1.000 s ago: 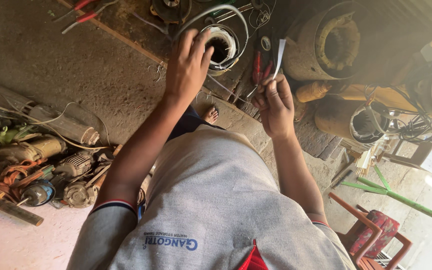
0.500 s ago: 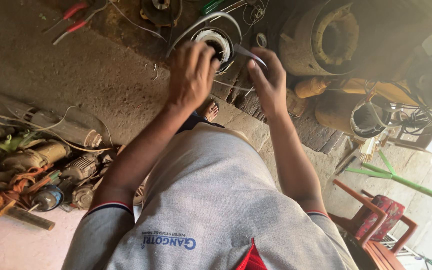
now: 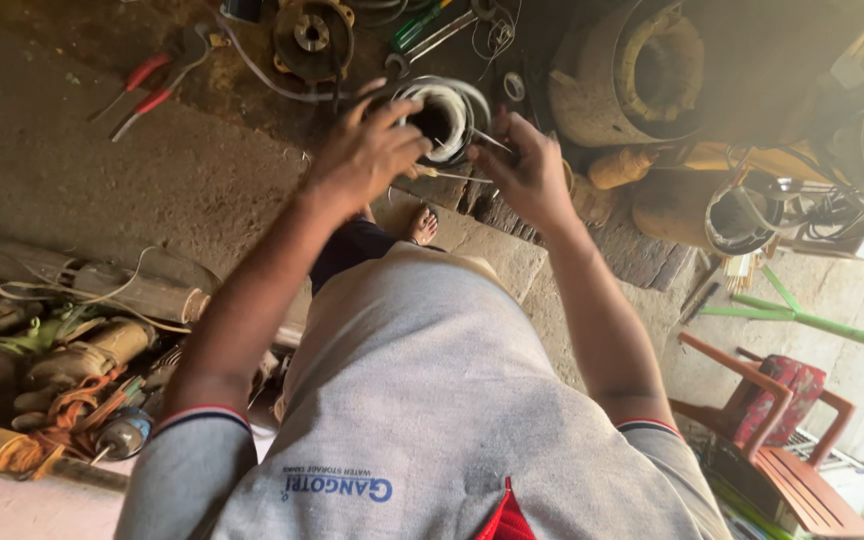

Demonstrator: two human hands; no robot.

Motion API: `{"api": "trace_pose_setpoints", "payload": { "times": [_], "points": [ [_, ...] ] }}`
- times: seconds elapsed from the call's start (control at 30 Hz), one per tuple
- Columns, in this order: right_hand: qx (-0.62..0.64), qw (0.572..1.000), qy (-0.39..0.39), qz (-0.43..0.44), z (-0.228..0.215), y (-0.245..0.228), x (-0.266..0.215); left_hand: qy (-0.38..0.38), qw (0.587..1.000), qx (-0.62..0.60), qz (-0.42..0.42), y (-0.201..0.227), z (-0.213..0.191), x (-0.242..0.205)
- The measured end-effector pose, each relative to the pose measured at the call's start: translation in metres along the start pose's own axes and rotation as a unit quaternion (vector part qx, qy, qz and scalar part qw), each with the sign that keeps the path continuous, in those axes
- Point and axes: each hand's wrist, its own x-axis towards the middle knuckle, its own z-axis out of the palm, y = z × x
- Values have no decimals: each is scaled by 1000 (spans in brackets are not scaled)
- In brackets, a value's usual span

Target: The person strips the ends of a black wire and then winds it around a cylindrical metal core. They use a white string to tie off the wound wire and continue winding additional wire around the core.

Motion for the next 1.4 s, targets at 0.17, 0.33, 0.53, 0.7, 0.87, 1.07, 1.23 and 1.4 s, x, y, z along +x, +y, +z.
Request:
{"api": "trace_pose_setpoints", "payload": {
  "times": [0.17,0.33,0.53,0.7,0.87,1.07,1.23,1.4],
  "points": [
    [54,990,130,-31,31,11,4,-33,995,72,58,-20,-5,12],
    [-27,987,156,3,38,11,11,17,997,-75,3,-1,1,2],
    [-167,945,208,-189,26,-17,-9,59,992,-102,-44,12,12,5],
    [-288,915,-39,-280,8,-17,-3,55,994,-89,-6,5,16,-3],
    [-321,896,-57,-301,1,-14,14,18,992,-128,10,-10,3,-7],
    [-294,905,-107,-288,-14,-1,28,51,994,-95,-5,4,14,-2],
    [-285,897,-148,-304,-18,2,49,43,996,-46,-62,23,24,8],
    [-236,910,-182,-289,-16,4,40,32,999,-21,-26,30,25,1]
  ]
}}
